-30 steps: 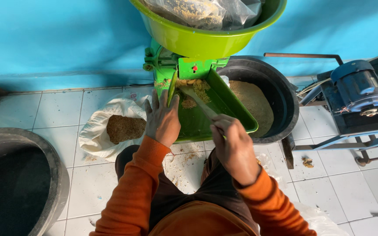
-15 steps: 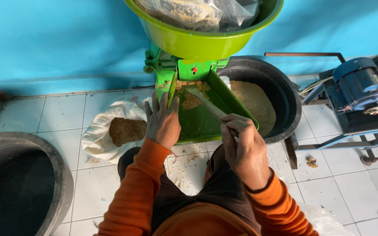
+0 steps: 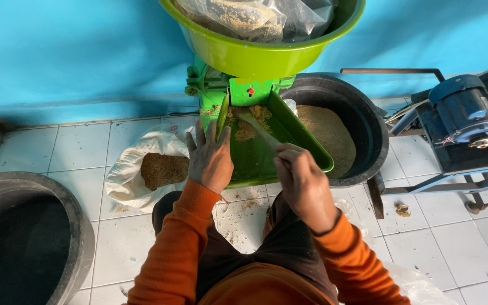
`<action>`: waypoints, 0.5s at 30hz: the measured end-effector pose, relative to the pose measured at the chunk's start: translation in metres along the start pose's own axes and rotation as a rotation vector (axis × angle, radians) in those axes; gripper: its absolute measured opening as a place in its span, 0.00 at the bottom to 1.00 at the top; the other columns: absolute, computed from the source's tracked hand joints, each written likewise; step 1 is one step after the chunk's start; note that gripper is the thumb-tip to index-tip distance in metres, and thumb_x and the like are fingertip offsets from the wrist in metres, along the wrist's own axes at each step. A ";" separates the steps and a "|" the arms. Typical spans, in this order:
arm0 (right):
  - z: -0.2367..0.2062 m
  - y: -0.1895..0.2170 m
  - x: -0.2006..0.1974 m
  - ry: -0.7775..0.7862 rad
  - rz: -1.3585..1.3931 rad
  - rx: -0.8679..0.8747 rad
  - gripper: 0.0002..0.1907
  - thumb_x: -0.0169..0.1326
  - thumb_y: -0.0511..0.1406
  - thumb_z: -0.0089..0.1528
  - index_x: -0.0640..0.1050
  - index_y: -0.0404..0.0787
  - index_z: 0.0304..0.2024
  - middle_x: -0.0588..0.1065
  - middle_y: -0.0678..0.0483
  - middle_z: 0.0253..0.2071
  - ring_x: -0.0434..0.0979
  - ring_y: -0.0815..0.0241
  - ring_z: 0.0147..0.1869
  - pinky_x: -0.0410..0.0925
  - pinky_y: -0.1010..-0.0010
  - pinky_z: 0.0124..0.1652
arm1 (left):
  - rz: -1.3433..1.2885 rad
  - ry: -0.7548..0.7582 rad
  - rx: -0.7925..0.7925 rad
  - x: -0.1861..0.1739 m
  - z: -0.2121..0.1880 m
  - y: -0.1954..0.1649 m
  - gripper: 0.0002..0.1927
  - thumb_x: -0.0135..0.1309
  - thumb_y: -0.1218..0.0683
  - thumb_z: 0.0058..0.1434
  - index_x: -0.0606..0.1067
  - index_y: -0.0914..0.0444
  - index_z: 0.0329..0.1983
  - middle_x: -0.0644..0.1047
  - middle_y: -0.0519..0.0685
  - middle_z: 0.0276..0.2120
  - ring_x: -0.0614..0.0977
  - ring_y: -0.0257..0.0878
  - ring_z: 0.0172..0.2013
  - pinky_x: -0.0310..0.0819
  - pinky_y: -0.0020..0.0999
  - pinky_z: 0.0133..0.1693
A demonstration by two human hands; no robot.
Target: The person sits on the floor in front of a green motorized grinding machine and feeds roasted peanuts from the green collection tray into the machine's hopper. They use a flat wooden scoop to push peanuts and ground material toward the intake, occasionally picking pieces by hand, while ground peanut flour collects in a bag below.
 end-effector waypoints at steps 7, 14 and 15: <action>-0.019 0.019 -0.076 0.092 -0.023 0.090 0.12 0.59 0.26 0.63 0.69 0.31 0.45 0.80 0.45 0.46 0.86 0.56 0.43 0.78 0.70 0.42 | -0.051 0.008 -0.050 0.005 0.000 0.007 0.25 0.53 0.59 0.58 0.73 0.66 0.61 0.68 0.63 0.63 0.59 0.68 0.70 0.49 0.67 0.67; -0.003 0.024 -0.059 0.131 -0.056 -0.001 0.12 0.59 0.26 0.63 0.70 0.32 0.45 0.80 0.44 0.44 0.85 0.52 0.44 0.76 0.68 0.41 | -0.077 -0.016 -0.050 0.005 -0.002 0.007 0.24 0.52 0.60 0.60 0.74 0.66 0.61 0.68 0.63 0.64 0.60 0.67 0.70 0.50 0.65 0.67; 0.006 0.014 -0.045 0.129 -0.047 0.008 0.12 0.59 0.26 0.63 0.70 0.31 0.45 0.80 0.43 0.45 0.84 0.52 0.42 0.76 0.68 0.40 | -0.077 -0.026 -0.044 0.003 -0.002 0.006 0.24 0.52 0.59 0.60 0.74 0.66 0.61 0.68 0.63 0.64 0.60 0.67 0.69 0.51 0.65 0.67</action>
Point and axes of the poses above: each hand's wrist, its own z-axis towards the middle knuckle, its own x-axis out of the palm, y = z × x, the point moved 6 cm from there along z, towards the middle knuckle
